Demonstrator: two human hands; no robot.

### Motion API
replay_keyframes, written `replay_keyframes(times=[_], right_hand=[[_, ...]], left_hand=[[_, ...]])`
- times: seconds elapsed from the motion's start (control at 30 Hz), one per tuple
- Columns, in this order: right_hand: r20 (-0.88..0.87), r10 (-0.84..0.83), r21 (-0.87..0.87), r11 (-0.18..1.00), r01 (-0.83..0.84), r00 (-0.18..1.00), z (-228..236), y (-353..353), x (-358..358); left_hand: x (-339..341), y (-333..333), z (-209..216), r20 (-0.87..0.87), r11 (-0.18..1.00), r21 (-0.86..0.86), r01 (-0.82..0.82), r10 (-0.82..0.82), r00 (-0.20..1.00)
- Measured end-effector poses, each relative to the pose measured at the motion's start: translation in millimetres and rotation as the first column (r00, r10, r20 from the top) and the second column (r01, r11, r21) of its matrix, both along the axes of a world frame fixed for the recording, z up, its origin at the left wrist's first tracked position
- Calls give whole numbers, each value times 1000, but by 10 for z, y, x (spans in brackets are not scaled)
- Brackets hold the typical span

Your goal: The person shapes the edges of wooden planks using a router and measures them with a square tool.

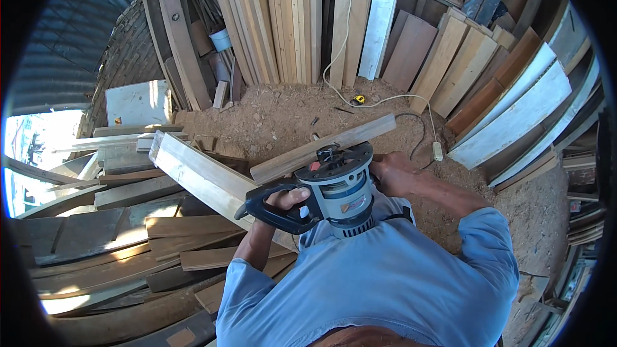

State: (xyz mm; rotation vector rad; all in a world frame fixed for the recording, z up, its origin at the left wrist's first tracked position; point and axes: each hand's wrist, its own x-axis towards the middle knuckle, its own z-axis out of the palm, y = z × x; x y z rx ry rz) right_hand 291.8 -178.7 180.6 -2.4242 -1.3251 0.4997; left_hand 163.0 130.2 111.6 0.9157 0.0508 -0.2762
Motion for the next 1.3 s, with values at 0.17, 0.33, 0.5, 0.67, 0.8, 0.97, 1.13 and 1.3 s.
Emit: replay_keyframes(times=[0.17,0.33,0.5,0.67,0.8,0.97,1.13,1.3], right_hand=[[-44,18,-14,1000,-19,999,-4,2,41],[36,-37,15,999,37,999,30,41,4],[246,-92,186,982,47,965,-346,-51,-84],[193,-8,78,997,-7,981,-220,20,1],[138,4,55,998,-11,990,-99,9,9],[144,-26,66,998,16,989,-116,-41,-5],[113,-25,44,999,20,993,-122,-46,-9],[72,-28,-3,1000,28,997,-50,-14,-3]], left_hand=[[22,-12,-9,0,1000,4,-2,2,1000],[79,-19,-5,7,1000,9,-2,2,1000],[116,-33,-7,21,1000,21,10,-10,1000],[111,-21,4,37,1000,24,4,-5,999],[122,-26,-12,46,1000,20,2,-2,999],[133,-47,-35,44,1000,7,5,-6,999],[107,-45,-30,33,1000,-5,-4,4,999],[102,-42,-47,24,1000,-10,-7,8,1000]])
